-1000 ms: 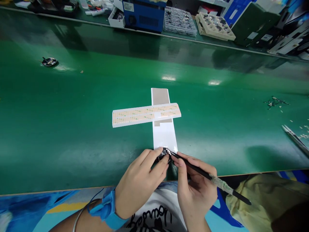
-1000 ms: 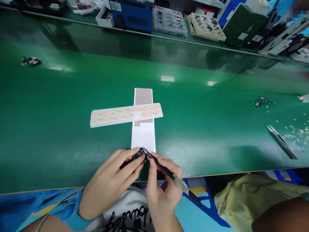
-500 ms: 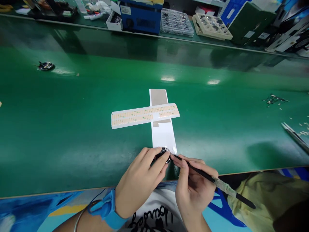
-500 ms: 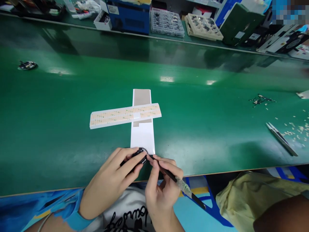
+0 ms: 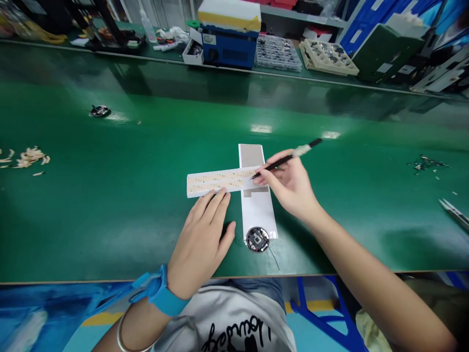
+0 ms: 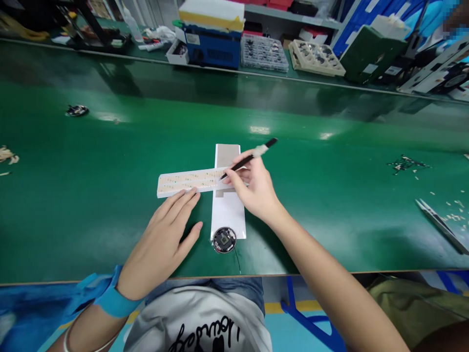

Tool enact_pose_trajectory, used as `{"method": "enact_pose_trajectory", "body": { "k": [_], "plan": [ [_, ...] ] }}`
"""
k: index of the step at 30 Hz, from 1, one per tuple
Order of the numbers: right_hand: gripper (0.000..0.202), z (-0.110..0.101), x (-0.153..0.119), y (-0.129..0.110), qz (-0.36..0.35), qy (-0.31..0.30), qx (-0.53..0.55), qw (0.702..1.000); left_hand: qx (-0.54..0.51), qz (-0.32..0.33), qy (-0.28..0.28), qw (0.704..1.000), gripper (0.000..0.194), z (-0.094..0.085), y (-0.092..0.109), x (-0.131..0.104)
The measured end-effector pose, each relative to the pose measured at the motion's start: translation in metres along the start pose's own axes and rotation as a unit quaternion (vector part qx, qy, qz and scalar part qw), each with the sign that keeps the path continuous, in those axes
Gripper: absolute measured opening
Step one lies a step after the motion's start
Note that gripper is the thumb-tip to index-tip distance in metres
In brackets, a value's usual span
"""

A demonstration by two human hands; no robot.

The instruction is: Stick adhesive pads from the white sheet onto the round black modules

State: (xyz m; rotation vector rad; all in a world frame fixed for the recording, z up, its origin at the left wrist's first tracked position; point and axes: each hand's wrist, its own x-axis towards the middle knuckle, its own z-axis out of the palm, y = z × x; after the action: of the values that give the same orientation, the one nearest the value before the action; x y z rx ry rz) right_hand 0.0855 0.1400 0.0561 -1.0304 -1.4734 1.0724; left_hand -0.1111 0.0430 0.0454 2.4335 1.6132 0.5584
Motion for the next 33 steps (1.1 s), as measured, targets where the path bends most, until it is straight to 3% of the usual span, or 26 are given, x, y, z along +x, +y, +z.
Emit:
{"method": "enact_pose_trajectory", "body": {
  "k": [3, 6, 12, 23, 29, 33],
  "plan": [
    [0.03, 0.008, 0.025, 0.022, 0.04, -0.03, 0.011, 0.999, 0.01, -0.012, -0.009, 1.0, 0.052, 0.006, -0.004, 0.001],
    [0.035, 0.005, 0.028, 0.031, 0.058, -0.029, 0.024, 0.998, 0.008, -0.02, -0.015, 1.0, 0.052, 0.008, -0.004, 0.001],
    [0.039, -0.015, 0.02, 0.03, 0.071, -0.022, 0.032, 0.997, 0.007, -0.019, -0.025, 0.999, 0.052, 0.006, -0.003, 0.0],
    [0.043, -0.016, 0.02, 0.034, 0.105, -0.013, 0.061, 0.993, 0.001, -0.015, -0.03, 0.999, 0.051, 0.006, -0.002, 0.0],
    [0.042, -0.025, 0.026, 0.013, 0.111, 0.023, 0.128, 0.985, -0.002, -0.008, -0.014, 1.0, 0.049, 0.006, -0.004, 0.001],
    [0.033, -0.025, -0.007, -0.017, 0.056, 0.106, 0.093, 0.988, -0.067, -0.002, 0.009, 0.998, 0.054, 0.0, 0.005, -0.002]
  ]
}}
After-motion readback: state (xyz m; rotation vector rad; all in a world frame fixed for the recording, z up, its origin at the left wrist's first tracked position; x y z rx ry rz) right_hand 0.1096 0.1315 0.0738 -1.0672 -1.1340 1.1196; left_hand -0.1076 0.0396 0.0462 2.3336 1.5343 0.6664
